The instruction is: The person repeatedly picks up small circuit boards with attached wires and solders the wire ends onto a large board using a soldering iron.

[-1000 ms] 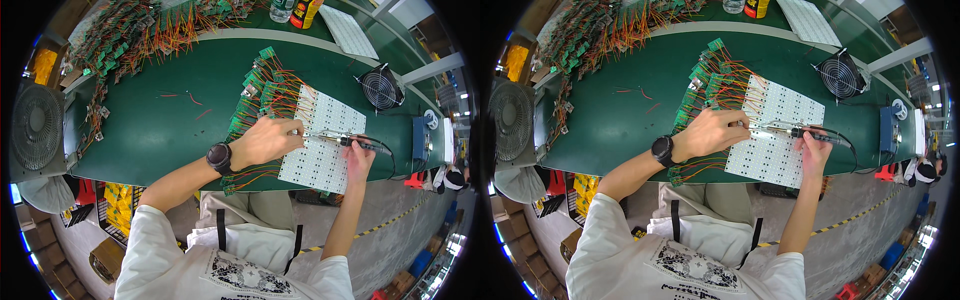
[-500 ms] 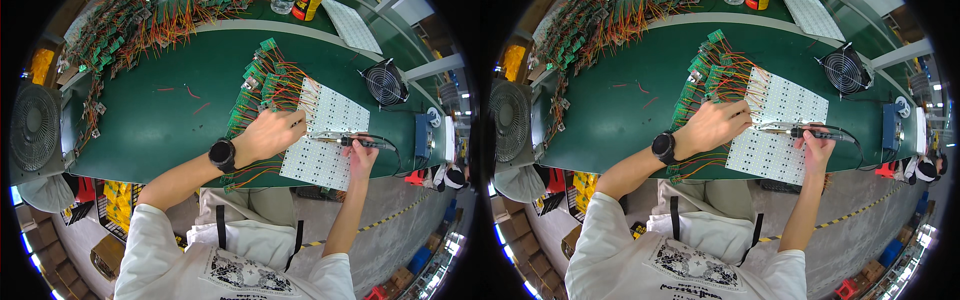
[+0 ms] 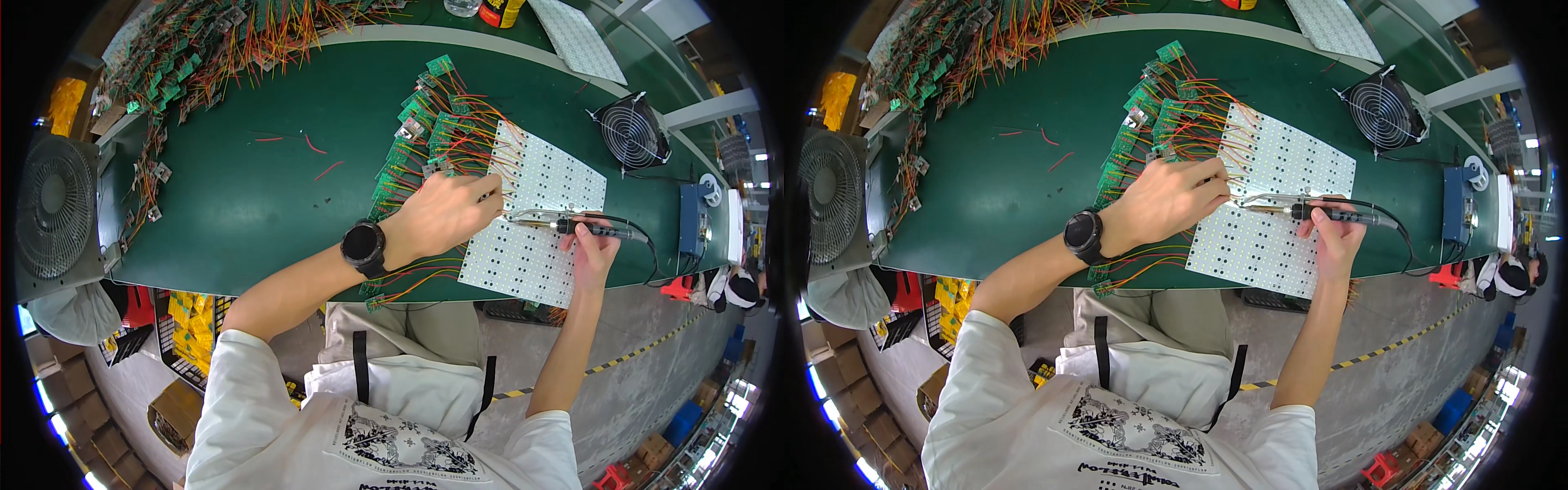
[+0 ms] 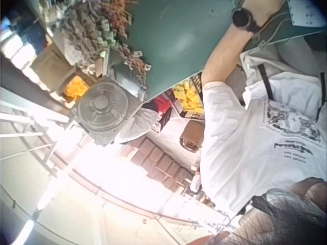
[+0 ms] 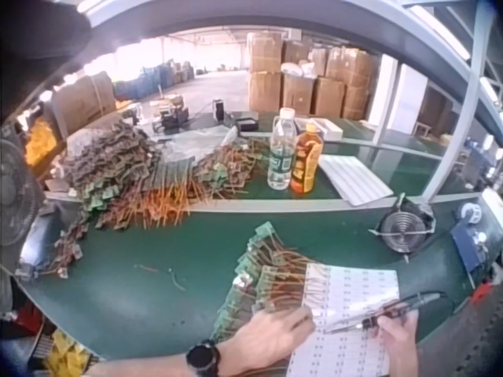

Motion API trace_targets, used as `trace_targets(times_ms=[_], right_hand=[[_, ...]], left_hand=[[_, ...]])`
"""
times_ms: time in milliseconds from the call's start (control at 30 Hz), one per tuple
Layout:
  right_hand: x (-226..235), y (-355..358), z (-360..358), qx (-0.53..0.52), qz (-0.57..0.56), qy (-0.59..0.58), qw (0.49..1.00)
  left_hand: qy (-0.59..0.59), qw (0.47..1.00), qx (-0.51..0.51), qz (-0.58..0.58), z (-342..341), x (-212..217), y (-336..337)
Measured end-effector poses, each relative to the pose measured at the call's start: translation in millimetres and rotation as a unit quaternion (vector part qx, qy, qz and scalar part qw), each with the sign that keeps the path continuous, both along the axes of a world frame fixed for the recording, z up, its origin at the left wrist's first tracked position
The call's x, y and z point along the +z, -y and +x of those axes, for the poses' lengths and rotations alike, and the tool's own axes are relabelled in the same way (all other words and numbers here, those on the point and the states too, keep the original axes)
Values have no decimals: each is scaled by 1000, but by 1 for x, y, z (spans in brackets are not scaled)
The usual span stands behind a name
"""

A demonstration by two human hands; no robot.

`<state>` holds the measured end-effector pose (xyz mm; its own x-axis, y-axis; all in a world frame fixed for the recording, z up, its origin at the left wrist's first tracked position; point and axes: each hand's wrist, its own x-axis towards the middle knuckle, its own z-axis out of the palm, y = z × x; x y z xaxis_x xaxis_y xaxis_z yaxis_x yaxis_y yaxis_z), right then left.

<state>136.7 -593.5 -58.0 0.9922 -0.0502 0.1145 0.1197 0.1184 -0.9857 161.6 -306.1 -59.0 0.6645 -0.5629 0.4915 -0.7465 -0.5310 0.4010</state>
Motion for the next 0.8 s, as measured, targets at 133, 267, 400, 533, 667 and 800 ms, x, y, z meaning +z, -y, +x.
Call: trace_targets(times_ms=[133, 267, 400, 533, 667, 800], right_hand=[[0, 0, 0, 0, -4, -3, 1000], [-1, -1, 1, 3, -7, 3, 1000], [-3, 1, 2, 6, -5, 2, 1000], [-4, 4, 3, 7, 16, 5, 1000], [1, -1, 5, -21, 60, 18, 998], [2, -1, 6, -14, 62, 20, 998]], left_hand=[[2, 1000, -4, -12, 0, -1, 0], [-8, 1000, 1, 0, -1, 0, 0], [-9, 1000, -3, -3, 0, 1, -1], [-11, 1000, -3, 1, 0, 1, -1], [-18, 1000, 1, -10, 0, 3, -1], [-14, 1000, 0, -23, 0, 1, 0]])
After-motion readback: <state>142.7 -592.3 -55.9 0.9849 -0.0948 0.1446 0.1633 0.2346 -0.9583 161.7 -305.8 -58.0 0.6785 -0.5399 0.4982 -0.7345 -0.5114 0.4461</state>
